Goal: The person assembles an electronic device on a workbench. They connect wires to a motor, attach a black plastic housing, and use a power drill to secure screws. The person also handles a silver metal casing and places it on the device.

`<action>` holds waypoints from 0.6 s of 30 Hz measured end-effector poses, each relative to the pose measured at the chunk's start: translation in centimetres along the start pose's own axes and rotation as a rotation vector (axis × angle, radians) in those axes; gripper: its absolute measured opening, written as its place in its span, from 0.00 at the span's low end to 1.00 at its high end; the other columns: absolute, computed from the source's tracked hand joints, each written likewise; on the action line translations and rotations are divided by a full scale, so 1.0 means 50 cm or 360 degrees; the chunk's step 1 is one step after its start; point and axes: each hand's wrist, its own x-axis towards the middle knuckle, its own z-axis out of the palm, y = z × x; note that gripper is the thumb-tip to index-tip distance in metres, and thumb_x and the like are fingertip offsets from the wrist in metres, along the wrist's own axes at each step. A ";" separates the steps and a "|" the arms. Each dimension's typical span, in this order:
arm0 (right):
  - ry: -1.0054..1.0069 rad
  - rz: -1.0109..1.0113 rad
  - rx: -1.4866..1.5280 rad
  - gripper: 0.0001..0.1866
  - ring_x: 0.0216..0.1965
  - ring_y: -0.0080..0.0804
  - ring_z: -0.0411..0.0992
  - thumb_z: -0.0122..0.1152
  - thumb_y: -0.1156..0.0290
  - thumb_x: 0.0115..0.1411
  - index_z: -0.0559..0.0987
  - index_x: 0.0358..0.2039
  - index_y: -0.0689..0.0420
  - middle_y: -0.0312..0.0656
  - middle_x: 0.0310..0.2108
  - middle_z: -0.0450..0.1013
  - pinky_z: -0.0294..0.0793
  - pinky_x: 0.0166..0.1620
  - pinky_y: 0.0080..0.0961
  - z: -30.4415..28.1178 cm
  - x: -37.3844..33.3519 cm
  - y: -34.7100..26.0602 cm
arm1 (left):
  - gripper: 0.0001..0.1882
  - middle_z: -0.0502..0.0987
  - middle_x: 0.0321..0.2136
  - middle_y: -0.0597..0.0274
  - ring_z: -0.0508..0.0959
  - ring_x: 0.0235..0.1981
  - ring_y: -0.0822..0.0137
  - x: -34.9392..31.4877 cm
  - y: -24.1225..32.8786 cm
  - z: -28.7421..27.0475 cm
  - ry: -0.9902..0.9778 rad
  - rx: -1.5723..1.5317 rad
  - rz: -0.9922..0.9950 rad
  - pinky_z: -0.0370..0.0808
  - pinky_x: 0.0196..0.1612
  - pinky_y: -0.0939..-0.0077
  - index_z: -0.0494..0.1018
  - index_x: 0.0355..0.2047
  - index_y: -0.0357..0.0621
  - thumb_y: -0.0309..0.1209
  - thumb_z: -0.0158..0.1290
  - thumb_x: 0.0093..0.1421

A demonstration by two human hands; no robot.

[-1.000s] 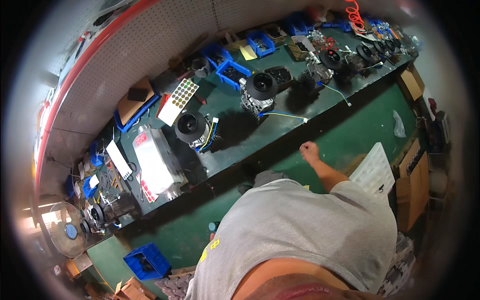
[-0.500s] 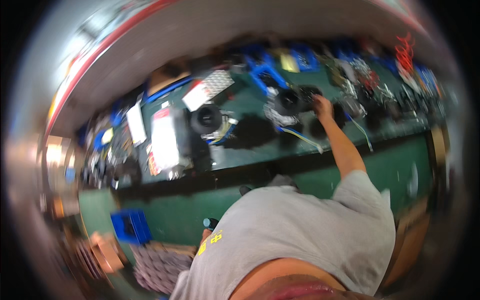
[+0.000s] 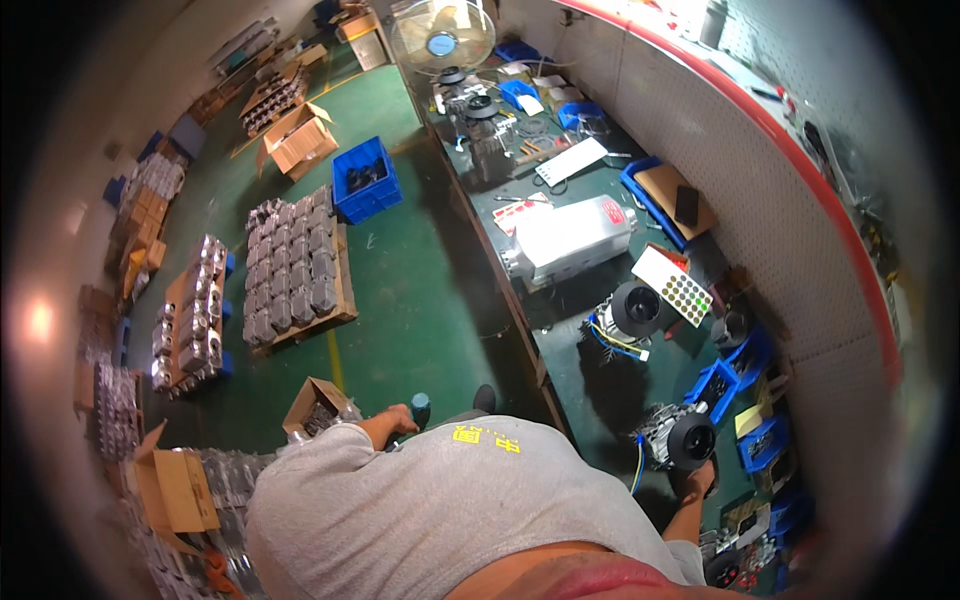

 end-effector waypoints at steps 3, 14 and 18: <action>-0.0102 0.0096 -0.0042 0.07 0.36 0.59 0.75 0.61 0.79 0.52 0.76 0.33 0.60 0.55 0.31 0.77 0.74 0.42 0.45 -0.034 0.005 -0.085 | 0.32 0.85 0.41 0.55 0.84 0.45 0.56 0.047 -0.036 0.073 -0.0019 0.0041 -0.0010 0.80 0.49 0.61 0.85 0.39 0.44 0.57 0.69 0.43; 0.0002 0.0155 0.0201 0.11 0.29 0.41 0.76 0.69 0.79 0.49 0.81 0.34 0.65 0.50 0.30 0.79 0.76 0.34 0.37 -0.011 0.011 -0.086 | 0.35 0.84 0.46 0.53 0.83 0.48 0.59 0.056 -0.031 0.074 0.0017 0.0028 -0.0087 0.80 0.49 0.65 0.84 0.43 0.45 0.57 0.68 0.41; -0.0095 0.0085 0.0498 0.11 0.23 0.36 0.72 0.66 0.68 0.56 0.82 0.36 0.63 0.47 0.24 0.77 0.74 0.29 0.34 0.010 0.034 -0.047 | 0.26 0.83 0.47 0.50 0.82 0.52 0.56 -0.021 0.012 0.015 -0.0086 -0.0077 0.0000 0.80 0.50 0.62 0.85 0.42 0.48 0.52 0.65 0.49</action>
